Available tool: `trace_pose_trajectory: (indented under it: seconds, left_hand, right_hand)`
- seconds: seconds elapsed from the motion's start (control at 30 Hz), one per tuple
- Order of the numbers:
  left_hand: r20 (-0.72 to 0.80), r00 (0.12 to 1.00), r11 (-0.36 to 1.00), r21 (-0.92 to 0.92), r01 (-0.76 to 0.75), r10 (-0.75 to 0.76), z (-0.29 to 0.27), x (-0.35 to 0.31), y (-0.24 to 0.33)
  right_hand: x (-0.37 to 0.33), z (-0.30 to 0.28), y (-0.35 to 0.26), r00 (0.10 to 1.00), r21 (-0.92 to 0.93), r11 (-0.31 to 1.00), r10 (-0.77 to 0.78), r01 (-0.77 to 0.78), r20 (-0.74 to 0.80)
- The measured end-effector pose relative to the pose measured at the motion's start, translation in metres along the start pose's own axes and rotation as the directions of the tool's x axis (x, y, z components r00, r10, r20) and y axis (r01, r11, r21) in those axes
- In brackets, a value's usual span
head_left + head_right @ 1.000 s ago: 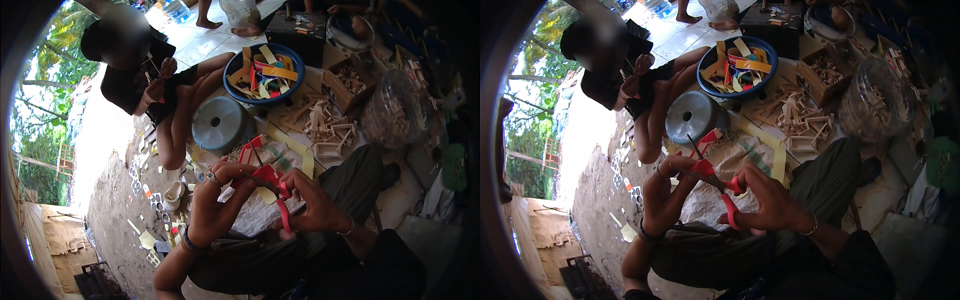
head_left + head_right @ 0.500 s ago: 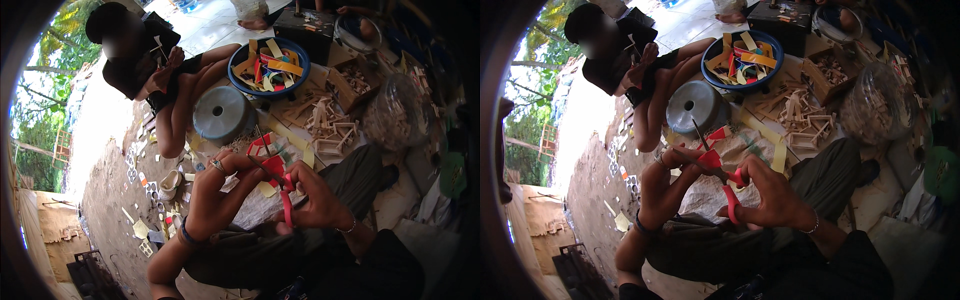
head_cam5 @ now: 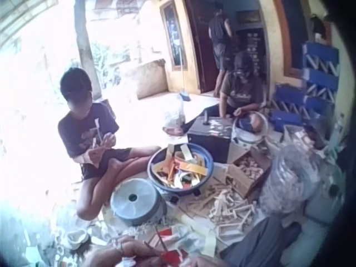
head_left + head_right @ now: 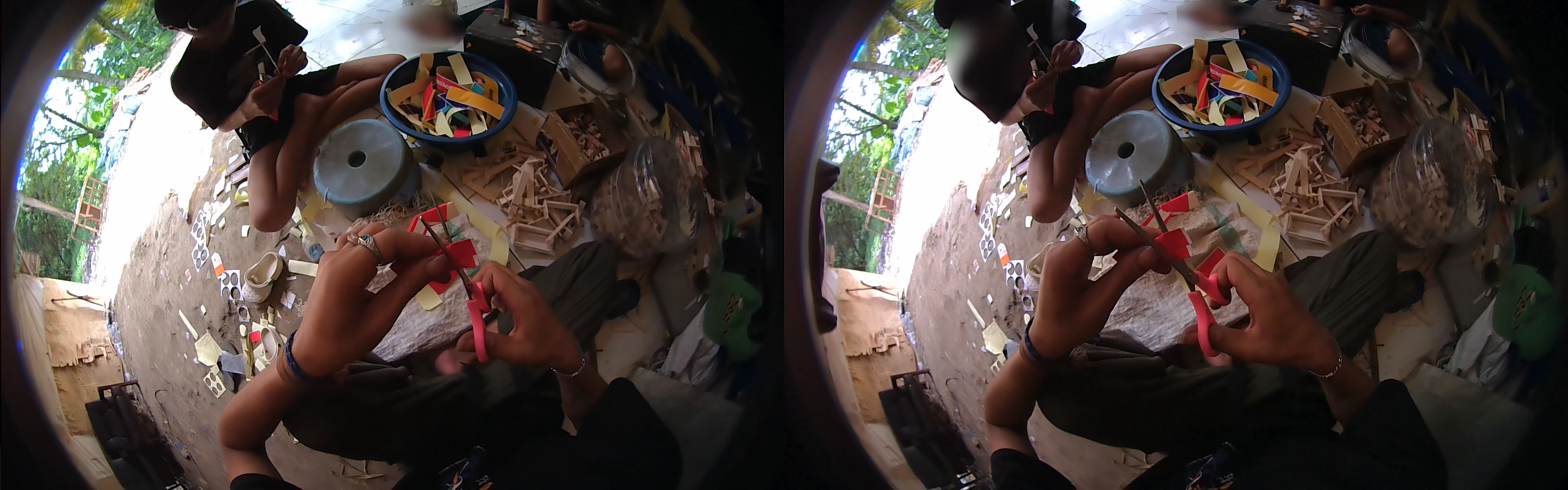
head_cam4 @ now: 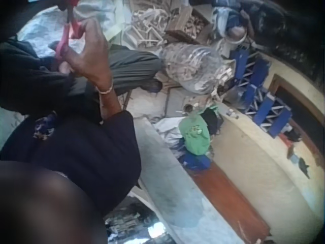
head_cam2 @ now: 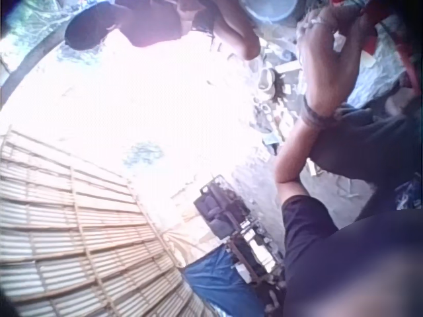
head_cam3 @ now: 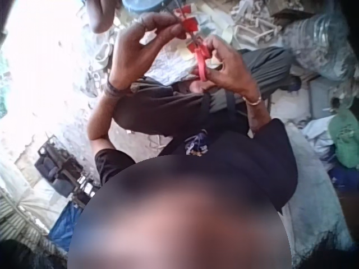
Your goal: The person cuts a red printed cardstock strip into smaller pieces using pink scissors, then folds and assembles the pieces into a small decorative item. The person handles the cardstock and scissors throughout, working on the floor among scattered materials.
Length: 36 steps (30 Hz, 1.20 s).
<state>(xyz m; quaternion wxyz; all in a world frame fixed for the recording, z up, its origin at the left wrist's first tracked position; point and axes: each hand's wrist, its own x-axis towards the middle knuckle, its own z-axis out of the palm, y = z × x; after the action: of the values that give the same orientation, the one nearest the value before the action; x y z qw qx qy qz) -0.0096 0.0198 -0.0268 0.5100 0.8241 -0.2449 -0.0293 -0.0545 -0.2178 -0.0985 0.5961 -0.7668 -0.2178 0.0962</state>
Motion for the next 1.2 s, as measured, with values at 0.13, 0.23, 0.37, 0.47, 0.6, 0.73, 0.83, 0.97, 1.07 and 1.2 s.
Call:
trace_pose_trajectory:
  seconds: [0.13,0.23,0.37,0.47,0.6,0.73,0.83,0.97,1.07,1.2]
  left_hand:
    - [0.05,0.999,1.0,0.015,0.004,-0.004,-0.003,0.0,0.001]
    - [0.049,0.999,1.0,-0.007,0.005,-0.004,-0.003,0.0,0.001]
    - [0.042,0.999,1.0,0.005,0.021,-0.021,-0.003,0.0,0.0]
    - [0.044,0.999,1.0,-0.004,0.019,-0.019,-0.003,0.0,-0.002]
    - [0.063,0.997,0.999,0.025,0.039,-0.04,-0.005,0.0,-0.002]
    - [0.065,0.995,0.998,0.008,0.069,-0.069,-0.005,0.001,-0.002]
    - [0.106,0.994,0.999,0.041,0.035,-0.04,-0.005,0.003,-0.002]
    - [0.137,0.99,0.988,0.152,-0.012,-0.009,-0.008,0.002,-0.001]
    - [0.127,0.99,0.996,0.077,0.047,-0.057,-0.007,0.001,-0.002]
    - [0.11,0.987,0.989,-0.082,0.125,-0.115,-0.002,0.002,-0.003]
  right_hand:
    - [-0.003,-0.002,-0.006,1.0,0.04,0.999,0.023,-0.024,0.021]
    - [-0.003,-0.004,-0.007,0.998,0.016,0.998,0.061,-0.061,0.026]
    - [-0.002,-0.004,-0.005,0.999,0.018,0.999,0.028,-0.028,0.031]
    - [-0.003,-0.004,-0.005,0.999,0.016,0.999,0.039,-0.04,0.033]
    - [-0.006,-0.002,-0.005,0.997,0.045,0.996,0.08,-0.08,0.009]
    - [-0.003,-0.002,-0.003,0.998,-0.03,0.997,0.066,-0.066,0.003]
    - [-0.002,-0.002,-0.004,0.999,-0.07,0.996,0.047,-0.048,-0.024]
    - [-0.003,-0.004,-0.005,0.997,-0.07,0.994,0.08,-0.081,-0.012]
    - [-0.002,-0.004,-0.002,0.997,-0.033,0.997,0.074,-0.074,-0.01]
    - [-0.004,-0.001,0.005,0.996,-0.001,0.997,0.079,-0.079,-0.03]
